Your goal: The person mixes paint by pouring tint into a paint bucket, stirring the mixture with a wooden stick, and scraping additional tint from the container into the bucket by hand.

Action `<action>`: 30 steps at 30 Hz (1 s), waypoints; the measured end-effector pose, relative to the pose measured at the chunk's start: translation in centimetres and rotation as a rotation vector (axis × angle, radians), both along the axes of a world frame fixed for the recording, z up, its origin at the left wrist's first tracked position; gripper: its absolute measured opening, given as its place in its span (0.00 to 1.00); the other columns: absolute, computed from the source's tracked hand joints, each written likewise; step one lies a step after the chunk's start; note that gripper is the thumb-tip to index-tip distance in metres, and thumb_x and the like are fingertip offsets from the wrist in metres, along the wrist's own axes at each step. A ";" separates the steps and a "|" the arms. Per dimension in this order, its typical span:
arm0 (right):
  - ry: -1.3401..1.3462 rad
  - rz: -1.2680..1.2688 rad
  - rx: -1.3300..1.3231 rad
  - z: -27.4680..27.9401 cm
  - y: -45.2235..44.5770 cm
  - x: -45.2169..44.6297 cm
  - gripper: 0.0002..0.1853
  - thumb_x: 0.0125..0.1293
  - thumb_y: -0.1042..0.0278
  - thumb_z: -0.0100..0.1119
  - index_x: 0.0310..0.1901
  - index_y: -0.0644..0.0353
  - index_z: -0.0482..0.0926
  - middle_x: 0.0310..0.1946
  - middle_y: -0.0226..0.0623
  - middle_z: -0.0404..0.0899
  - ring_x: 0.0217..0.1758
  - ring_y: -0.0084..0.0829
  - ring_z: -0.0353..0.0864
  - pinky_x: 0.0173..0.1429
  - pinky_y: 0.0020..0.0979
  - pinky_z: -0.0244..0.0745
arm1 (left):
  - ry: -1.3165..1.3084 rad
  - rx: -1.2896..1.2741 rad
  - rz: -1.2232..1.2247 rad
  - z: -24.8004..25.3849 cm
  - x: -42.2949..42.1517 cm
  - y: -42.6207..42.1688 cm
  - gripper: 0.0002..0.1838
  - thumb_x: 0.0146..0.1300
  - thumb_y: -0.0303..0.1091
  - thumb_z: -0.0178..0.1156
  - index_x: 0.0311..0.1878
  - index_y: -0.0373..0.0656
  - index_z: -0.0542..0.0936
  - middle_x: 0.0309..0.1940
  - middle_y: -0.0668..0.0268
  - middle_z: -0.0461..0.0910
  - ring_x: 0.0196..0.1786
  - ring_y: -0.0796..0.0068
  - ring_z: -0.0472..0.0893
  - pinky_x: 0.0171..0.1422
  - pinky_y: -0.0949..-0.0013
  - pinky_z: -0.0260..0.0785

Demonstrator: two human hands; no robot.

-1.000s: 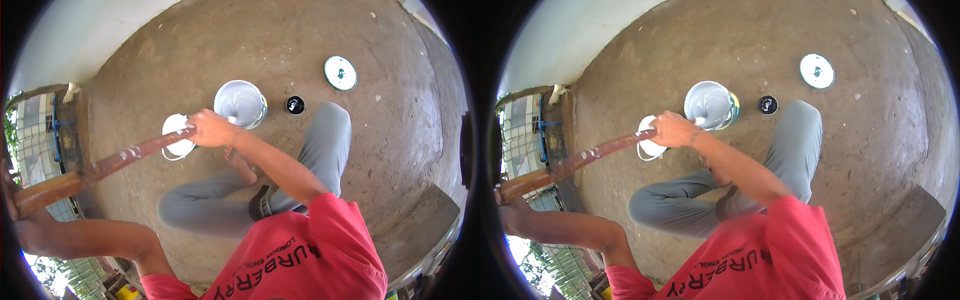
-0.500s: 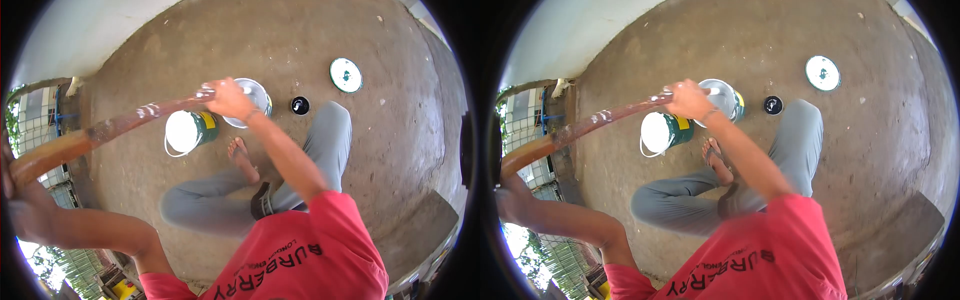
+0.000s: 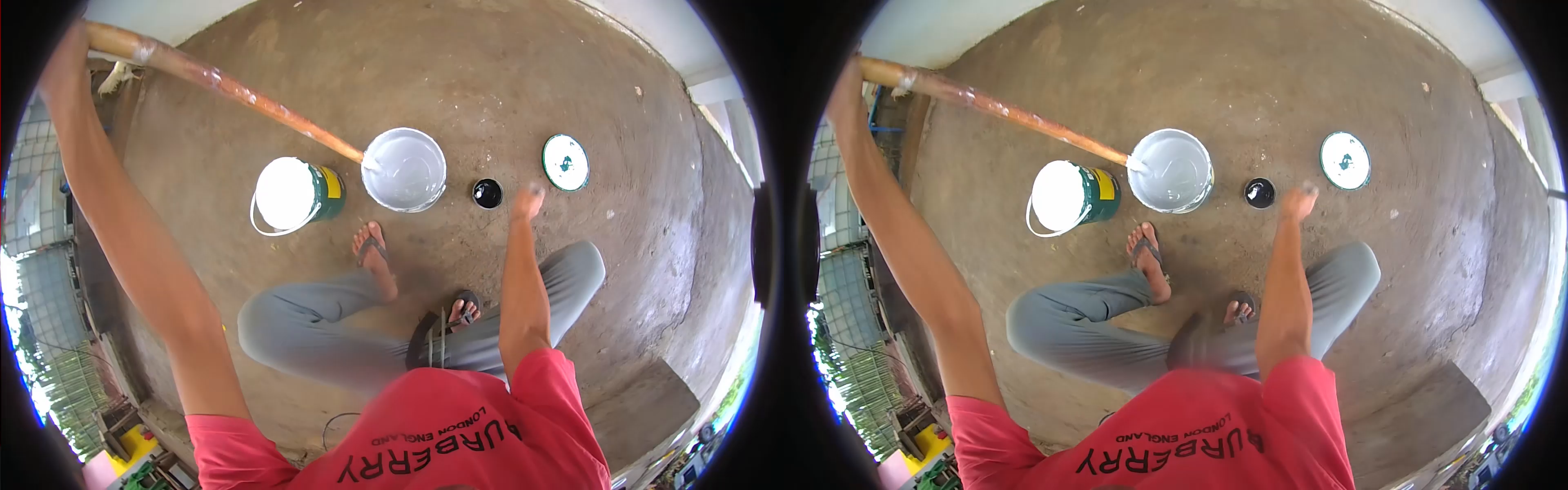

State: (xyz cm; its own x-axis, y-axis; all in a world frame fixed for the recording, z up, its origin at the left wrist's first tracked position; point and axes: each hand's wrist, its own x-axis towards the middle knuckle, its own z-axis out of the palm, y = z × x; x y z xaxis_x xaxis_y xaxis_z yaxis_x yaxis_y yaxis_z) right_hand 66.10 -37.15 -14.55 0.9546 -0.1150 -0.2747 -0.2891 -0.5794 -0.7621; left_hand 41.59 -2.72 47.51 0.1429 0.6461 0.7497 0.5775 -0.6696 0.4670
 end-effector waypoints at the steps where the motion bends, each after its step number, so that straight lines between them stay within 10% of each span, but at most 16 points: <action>1: 0.107 0.080 -0.073 -2.3 -2.0 -1.3 0.25 0.61 0.65 0.57 0.61 0.62 0.73 0.52 0.57 0.79 0.58 0.54 0.77 0.66 0.46 0.70 | -0.003 -0.006 -0.019 -0.6 0.0 1.2 0.22 0.77 0.45 0.46 0.50 0.31 0.74 0.34 0.58 0.74 0.41 0.65 0.75 0.51 0.62 0.69; 9: -0.122 0.477 -0.170 -1.4 -3.2 -9.4 0.53 0.43 0.65 0.77 0.73 0.54 0.60 0.64 0.48 0.68 0.70 0.53 0.63 0.73 0.49 0.60 | -0.025 0.044 -0.198 -2.4 -7.0 8.8 0.22 0.76 0.46 0.49 0.55 0.35 0.75 0.44 0.59 0.78 0.50 0.67 0.77 0.61 0.60 0.68; 22: -0.223 0.429 -0.002 -0.3 1.0 -8.5 0.46 0.44 0.57 0.80 0.65 0.59 0.68 0.61 0.46 0.71 0.66 0.53 0.65 0.69 0.52 0.60 | -0.075 -0.437 -0.081 -11.8 -8.8 -9.3 0.19 0.78 0.45 0.48 0.59 0.39 0.71 0.44 0.60 0.82 0.52 0.72 0.78 0.64 0.66 0.65; 30: -0.549 0.852 0.061 17.4 6.5 -2.2 0.42 0.44 0.61 0.78 0.63 0.60 0.70 0.59 0.44 0.73 0.65 0.49 0.63 0.70 0.50 0.59 | -0.190 -0.325 -0.284 -14.1 -6.8 -6.6 0.22 0.73 0.47 0.55 0.58 0.39 0.72 0.43 0.59 0.86 0.50 0.71 0.81 0.56 0.65 0.70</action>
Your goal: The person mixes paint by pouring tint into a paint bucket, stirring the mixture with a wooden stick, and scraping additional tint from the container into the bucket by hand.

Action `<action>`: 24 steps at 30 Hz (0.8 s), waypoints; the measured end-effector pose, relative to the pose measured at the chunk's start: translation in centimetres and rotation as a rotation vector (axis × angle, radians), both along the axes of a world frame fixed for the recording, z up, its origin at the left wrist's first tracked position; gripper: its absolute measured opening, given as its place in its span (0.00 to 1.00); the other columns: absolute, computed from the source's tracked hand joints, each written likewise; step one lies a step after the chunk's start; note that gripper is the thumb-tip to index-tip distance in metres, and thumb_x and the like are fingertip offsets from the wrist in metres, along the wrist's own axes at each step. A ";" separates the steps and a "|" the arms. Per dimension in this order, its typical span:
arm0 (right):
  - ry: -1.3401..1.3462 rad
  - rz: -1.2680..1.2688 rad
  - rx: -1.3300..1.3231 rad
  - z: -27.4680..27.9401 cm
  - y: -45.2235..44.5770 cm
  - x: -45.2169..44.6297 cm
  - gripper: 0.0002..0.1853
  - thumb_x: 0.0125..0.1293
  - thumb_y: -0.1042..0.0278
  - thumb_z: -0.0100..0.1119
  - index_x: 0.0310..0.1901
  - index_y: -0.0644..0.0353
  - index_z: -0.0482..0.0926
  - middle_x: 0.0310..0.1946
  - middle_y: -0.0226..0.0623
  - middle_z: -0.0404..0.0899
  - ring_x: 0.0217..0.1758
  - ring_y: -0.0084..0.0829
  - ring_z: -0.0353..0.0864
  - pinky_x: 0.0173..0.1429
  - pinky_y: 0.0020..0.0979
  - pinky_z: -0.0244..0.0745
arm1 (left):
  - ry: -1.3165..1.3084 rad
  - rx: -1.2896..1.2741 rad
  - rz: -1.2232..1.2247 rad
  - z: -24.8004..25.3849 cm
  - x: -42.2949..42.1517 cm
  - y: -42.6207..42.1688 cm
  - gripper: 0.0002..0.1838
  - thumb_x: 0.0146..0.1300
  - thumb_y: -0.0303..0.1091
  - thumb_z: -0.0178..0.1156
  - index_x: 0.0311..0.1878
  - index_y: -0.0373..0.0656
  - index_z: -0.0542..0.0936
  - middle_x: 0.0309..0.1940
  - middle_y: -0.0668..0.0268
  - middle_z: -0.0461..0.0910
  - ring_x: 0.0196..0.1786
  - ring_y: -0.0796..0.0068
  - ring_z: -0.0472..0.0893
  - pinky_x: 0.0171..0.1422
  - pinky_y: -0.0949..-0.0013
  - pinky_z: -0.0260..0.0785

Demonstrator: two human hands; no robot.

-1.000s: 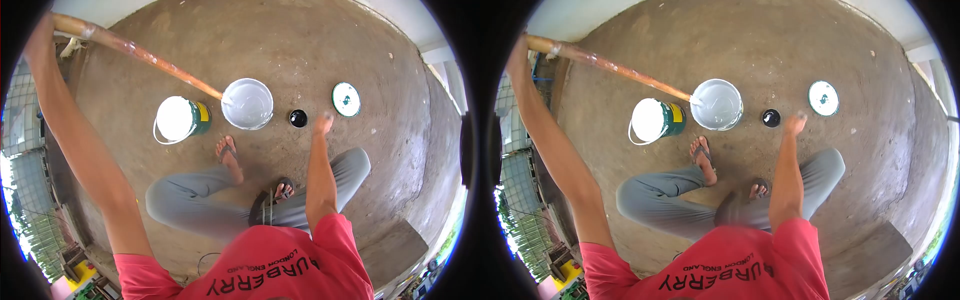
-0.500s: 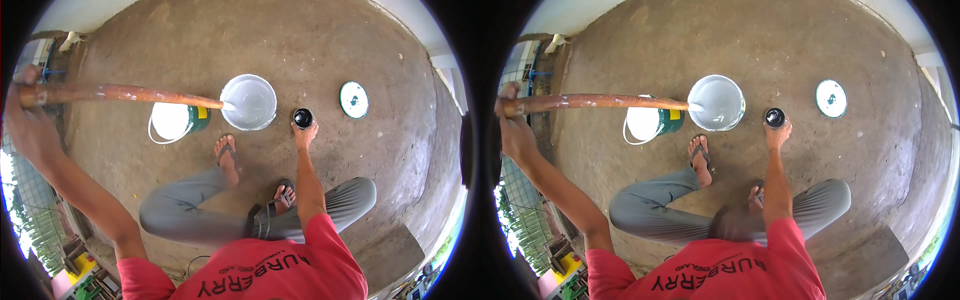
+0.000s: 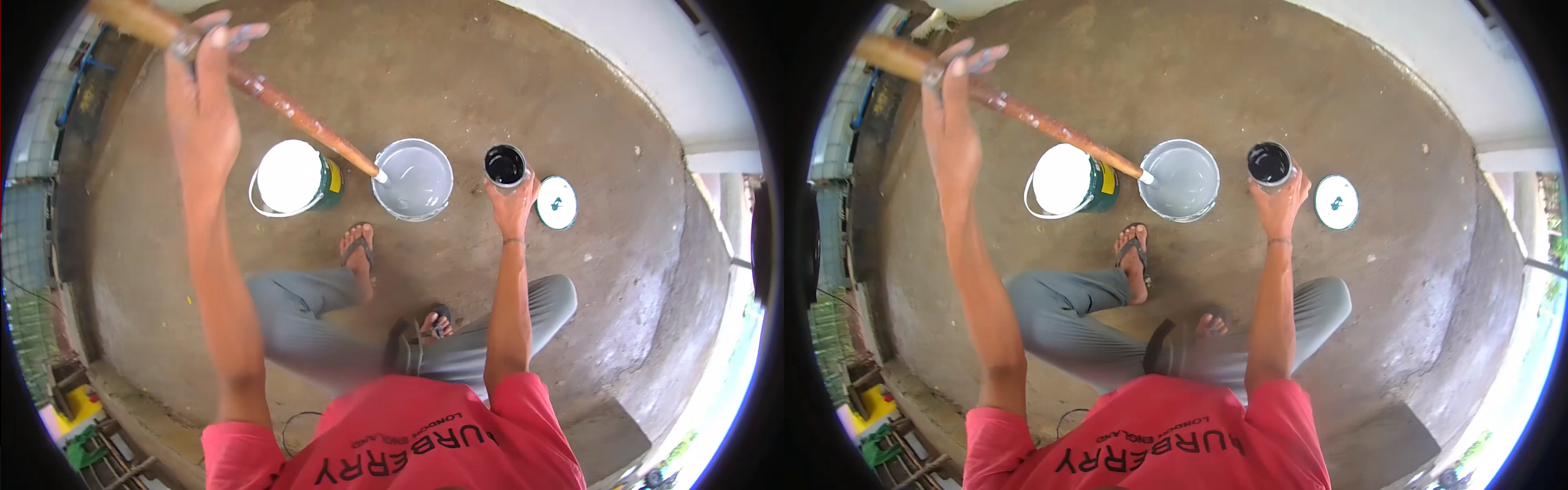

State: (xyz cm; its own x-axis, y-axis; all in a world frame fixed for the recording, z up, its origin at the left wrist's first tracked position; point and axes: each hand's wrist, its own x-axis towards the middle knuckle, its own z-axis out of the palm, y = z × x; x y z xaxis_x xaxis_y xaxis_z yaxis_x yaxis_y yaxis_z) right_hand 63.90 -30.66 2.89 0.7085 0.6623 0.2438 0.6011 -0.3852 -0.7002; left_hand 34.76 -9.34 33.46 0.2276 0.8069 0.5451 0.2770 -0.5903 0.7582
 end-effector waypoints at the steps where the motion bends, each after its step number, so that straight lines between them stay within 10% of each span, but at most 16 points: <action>1: -0.078 0.093 -0.029 2.7 0.6 0.2 0.42 0.44 0.62 0.78 0.63 0.60 0.70 0.59 0.43 0.73 0.65 0.49 0.63 0.70 0.50 0.59 | -0.005 -0.009 0.005 -0.3 -0.3 0.1 0.21 0.75 0.46 0.52 0.59 0.38 0.72 0.45 0.59 0.86 0.52 0.71 0.80 0.57 0.66 0.70; 4: -0.218 0.346 -0.194 10.9 2.5 -0.8 0.41 0.42 0.64 0.76 0.63 0.56 0.72 0.59 0.43 0.73 0.66 0.48 0.63 0.71 0.49 0.59 | -0.054 -0.047 0.040 -1.1 -0.9 1.6 0.22 0.75 0.47 0.53 0.62 0.40 0.72 0.52 0.58 0.84 0.57 0.67 0.78 0.59 0.64 0.70; 9: -0.461 0.626 -0.283 16.9 5.3 -3.9 0.40 0.42 0.65 0.75 0.63 0.48 0.74 0.56 0.43 0.73 0.64 0.48 0.65 0.69 0.49 0.60 | -0.257 -0.061 0.098 -0.6 0.4 1.2 0.12 0.73 0.37 0.58 0.47 0.36 0.75 0.35 0.61 0.83 0.33 0.75 0.79 0.42 0.73 0.71; 16: -0.589 0.898 -0.428 18.6 8.7 -6.8 0.40 0.42 0.66 0.74 0.63 0.47 0.73 0.51 0.44 0.72 0.61 0.48 0.69 0.66 0.47 0.64 | 0.070 0.338 0.318 -1.4 -1.2 2.1 0.13 0.67 0.39 0.64 0.40 0.37 0.76 0.29 0.51 0.80 0.35 0.50 0.79 0.44 0.55 0.69; 24: -0.454 0.990 -0.610 16.3 11.0 -7.8 0.36 0.44 0.63 0.73 0.59 0.54 0.71 0.50 0.52 0.72 0.56 0.55 0.75 0.60 0.46 0.73 | -0.001 0.381 0.347 -1.8 -1.5 1.8 0.15 0.65 0.40 0.65 0.41 0.38 0.77 0.29 0.51 0.78 0.36 0.46 0.77 0.46 0.49 0.67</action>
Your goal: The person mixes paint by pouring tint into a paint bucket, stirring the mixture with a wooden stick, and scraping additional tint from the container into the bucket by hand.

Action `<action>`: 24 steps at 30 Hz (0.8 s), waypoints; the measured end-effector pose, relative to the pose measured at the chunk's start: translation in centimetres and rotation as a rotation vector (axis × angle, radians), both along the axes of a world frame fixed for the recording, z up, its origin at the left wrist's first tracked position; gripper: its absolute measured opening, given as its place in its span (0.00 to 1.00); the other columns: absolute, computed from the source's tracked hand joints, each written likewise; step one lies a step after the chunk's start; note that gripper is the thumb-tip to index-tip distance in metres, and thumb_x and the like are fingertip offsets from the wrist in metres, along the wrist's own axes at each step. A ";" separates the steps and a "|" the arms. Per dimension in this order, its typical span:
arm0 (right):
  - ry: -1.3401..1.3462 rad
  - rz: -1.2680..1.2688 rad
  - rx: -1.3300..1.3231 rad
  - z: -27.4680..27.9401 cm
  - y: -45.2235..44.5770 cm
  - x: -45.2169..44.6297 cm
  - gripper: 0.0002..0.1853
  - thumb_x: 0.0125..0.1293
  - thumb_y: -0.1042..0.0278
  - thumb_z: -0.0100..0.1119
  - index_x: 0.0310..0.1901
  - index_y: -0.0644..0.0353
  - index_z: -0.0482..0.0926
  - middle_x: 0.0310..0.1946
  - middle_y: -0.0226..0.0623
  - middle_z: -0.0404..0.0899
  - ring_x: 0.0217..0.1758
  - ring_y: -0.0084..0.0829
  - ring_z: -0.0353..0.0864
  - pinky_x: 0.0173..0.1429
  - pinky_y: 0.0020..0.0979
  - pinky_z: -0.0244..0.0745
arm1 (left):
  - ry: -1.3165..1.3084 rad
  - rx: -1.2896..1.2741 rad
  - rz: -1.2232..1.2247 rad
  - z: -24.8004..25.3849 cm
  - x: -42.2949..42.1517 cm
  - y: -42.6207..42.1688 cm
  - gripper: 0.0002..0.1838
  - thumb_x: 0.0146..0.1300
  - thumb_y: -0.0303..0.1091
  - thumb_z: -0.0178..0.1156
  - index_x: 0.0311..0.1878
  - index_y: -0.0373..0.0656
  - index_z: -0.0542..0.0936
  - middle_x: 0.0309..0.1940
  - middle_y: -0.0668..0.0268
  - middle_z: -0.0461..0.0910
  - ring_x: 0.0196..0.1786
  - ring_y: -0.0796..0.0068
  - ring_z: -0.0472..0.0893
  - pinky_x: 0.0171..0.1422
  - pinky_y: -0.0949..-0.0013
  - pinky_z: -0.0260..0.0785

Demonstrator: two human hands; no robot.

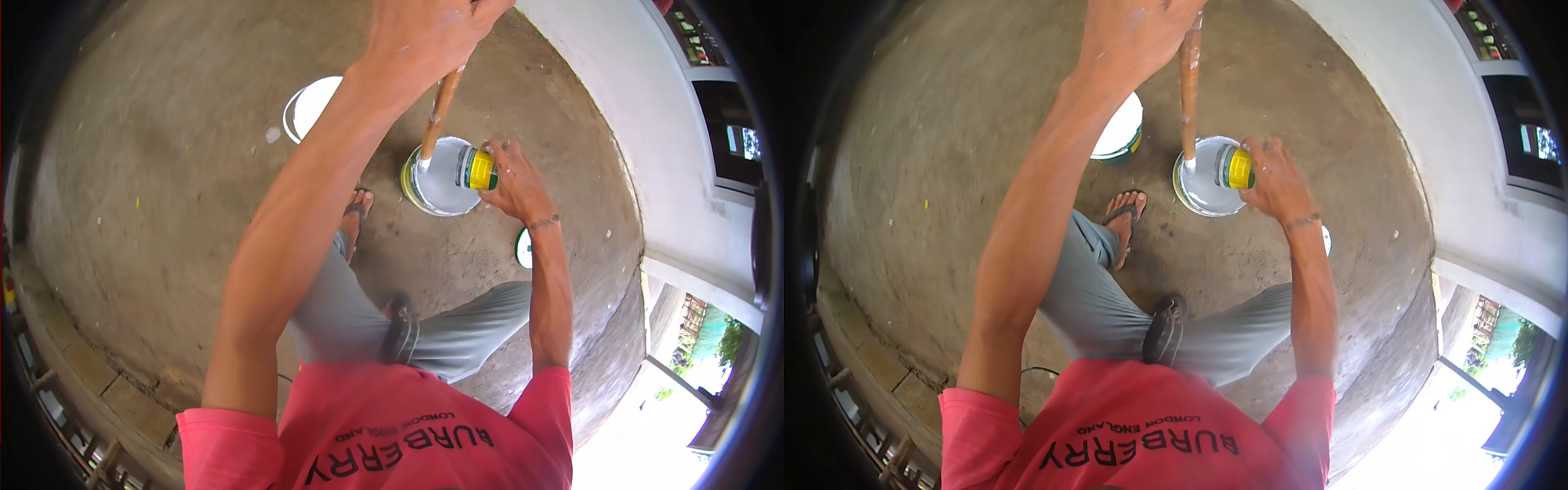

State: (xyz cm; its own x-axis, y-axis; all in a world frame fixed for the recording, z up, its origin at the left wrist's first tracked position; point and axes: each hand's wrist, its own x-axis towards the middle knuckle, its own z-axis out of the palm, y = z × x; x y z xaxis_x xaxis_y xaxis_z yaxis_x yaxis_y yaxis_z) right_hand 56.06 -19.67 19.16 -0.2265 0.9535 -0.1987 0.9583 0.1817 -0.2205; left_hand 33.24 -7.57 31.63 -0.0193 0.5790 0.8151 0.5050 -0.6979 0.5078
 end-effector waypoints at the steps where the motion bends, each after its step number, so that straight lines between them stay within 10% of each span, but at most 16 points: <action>1: 0.006 0.002 -0.007 -0.4 0.0 -0.3 0.36 0.44 0.63 0.73 0.58 0.54 0.72 0.50 0.52 0.72 0.56 0.55 0.75 0.61 0.46 0.73 | -0.004 -0.005 -0.011 0.1 -0.1 -0.1 0.15 0.65 0.40 0.65 0.42 0.37 0.77 0.28 0.51 0.78 0.36 0.46 0.77 0.45 0.49 0.67; 13: 0.123 -0.053 0.037 -5.0 -0.6 1.4 0.38 0.47 0.63 0.73 0.63 0.52 0.72 0.55 0.53 0.74 0.59 0.54 0.75 0.65 0.47 0.71 | -0.177 -0.566 -0.316 1.2 -0.2 -1.4 0.19 0.70 0.36 0.59 0.57 0.36 0.69 0.31 0.55 0.82 0.30 0.60 0.83 0.37 0.59 0.74; 24: 0.195 -0.104 0.138 -4.6 -1.9 1.8 0.34 0.49 0.57 0.72 0.61 0.52 0.76 0.59 0.55 0.73 0.65 0.56 0.72 0.69 0.48 0.68 | -0.139 -0.372 -0.481 -2.4 3.1 0.8 0.25 0.74 0.37 0.55 0.65 0.33 0.61 0.50 0.53 0.82 0.46 0.70 0.80 0.50 0.65 0.75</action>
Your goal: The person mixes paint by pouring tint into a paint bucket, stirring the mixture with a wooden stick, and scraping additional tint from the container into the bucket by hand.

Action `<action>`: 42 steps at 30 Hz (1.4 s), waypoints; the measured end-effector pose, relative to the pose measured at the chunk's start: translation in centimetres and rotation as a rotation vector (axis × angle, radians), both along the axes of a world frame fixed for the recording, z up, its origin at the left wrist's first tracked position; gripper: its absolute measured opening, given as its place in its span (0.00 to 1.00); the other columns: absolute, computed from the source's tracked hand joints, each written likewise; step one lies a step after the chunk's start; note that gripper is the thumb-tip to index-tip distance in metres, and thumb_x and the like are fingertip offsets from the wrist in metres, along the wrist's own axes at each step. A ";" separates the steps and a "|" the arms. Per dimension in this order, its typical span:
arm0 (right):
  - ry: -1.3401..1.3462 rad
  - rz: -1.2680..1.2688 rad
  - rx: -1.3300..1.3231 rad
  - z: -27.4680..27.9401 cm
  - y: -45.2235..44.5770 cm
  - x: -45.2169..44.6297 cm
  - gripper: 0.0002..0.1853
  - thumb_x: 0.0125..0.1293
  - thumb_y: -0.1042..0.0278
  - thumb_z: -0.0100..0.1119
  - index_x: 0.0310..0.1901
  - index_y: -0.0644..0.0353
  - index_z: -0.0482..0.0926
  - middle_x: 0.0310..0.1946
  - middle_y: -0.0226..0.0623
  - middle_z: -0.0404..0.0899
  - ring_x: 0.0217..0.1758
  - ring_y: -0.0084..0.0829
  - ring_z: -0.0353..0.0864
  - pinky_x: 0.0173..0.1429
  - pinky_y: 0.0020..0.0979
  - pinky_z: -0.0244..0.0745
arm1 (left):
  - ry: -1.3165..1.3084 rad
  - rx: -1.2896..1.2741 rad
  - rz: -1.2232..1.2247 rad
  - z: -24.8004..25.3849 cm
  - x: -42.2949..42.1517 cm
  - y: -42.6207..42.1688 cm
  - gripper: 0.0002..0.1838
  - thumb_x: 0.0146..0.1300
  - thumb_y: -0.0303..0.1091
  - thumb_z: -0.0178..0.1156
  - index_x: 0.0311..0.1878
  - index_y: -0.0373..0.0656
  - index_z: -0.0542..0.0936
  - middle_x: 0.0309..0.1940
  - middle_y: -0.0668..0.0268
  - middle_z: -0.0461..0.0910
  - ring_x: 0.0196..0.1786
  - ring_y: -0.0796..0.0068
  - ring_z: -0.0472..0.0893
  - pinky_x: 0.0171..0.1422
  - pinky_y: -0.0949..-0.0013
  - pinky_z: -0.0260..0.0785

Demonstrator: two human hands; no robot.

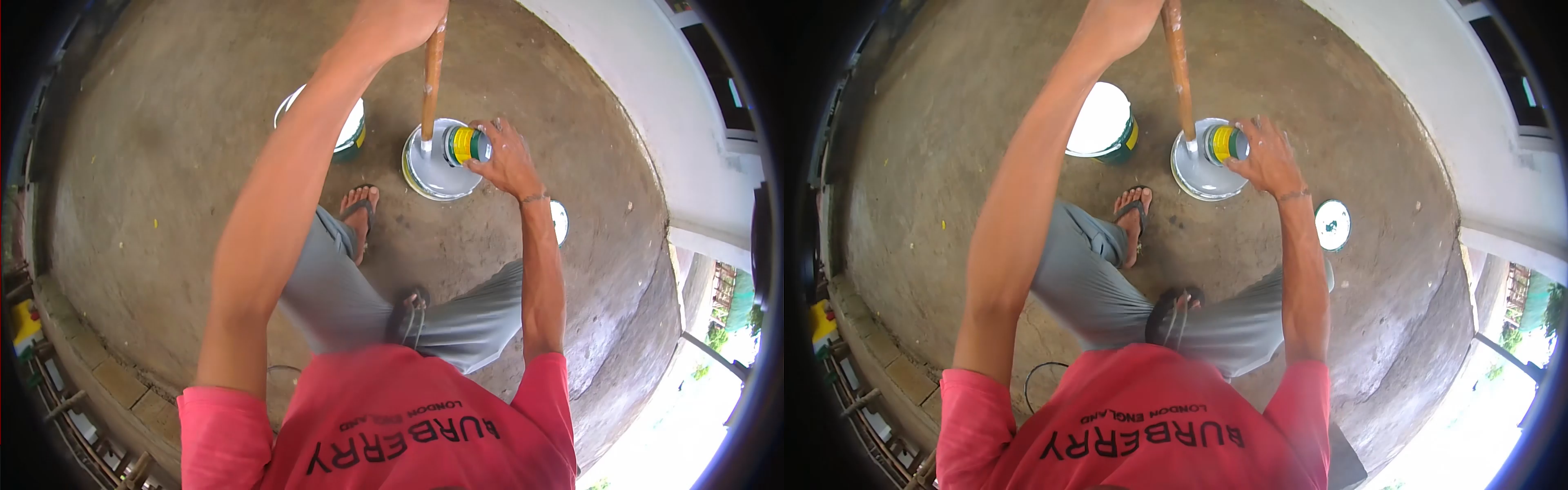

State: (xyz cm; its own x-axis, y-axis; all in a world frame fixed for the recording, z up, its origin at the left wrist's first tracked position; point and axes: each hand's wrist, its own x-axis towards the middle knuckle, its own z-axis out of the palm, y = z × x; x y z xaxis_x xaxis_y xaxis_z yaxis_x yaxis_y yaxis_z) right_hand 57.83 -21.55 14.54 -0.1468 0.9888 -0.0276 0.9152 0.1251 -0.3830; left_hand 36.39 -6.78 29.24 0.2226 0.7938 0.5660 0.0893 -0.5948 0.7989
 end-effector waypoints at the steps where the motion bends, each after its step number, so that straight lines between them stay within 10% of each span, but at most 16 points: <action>1: 0.030 -0.012 -0.027 0.6 0.0 0.1 0.34 0.49 0.56 0.72 0.61 0.52 0.76 0.60 0.56 0.73 0.66 0.56 0.71 0.69 0.47 0.67 | 0.028 0.026 -0.001 -0.5 0.4 0.3 0.25 0.74 0.38 0.56 0.65 0.33 0.61 0.50 0.53 0.82 0.46 0.70 0.81 0.50 0.65 0.75; 8: -0.006 -0.021 0.004 1.8 -0.6 -0.1 0.34 0.51 0.55 0.73 0.63 0.49 0.76 0.66 0.58 0.69 0.71 0.55 0.67 0.73 0.47 0.63 | 0.083 -0.288 0.056 -0.5 0.3 0.4 0.22 0.70 0.39 0.59 0.59 0.34 0.68 0.43 0.56 0.82 0.41 0.69 0.81 0.46 0.64 0.75; 32: 0.185 -0.068 0.018 0.9 -2.8 1.3 0.32 0.52 0.66 0.72 0.61 0.47 0.75 0.62 0.51 0.71 0.69 0.52 0.67 0.72 0.45 0.65 | 0.043 -0.098 0.017 -1.7 0.4 4.5 0.17 0.74 0.38 0.56 0.56 0.34 0.71 0.46 0.55 0.83 0.49 0.70 0.82 0.54 0.65 0.73; 42: 0.206 0.023 0.168 -1.3 -3.2 2.8 0.34 0.53 0.72 0.70 0.64 0.50 0.71 0.64 0.47 0.71 0.70 0.51 0.66 0.73 0.49 0.62 | 0.531 -0.318 0.128 -4.2 4.0 10.7 0.14 0.70 0.38 0.60 0.49 0.37 0.76 0.42 0.59 0.83 0.50 0.68 0.81 0.58 0.62 0.72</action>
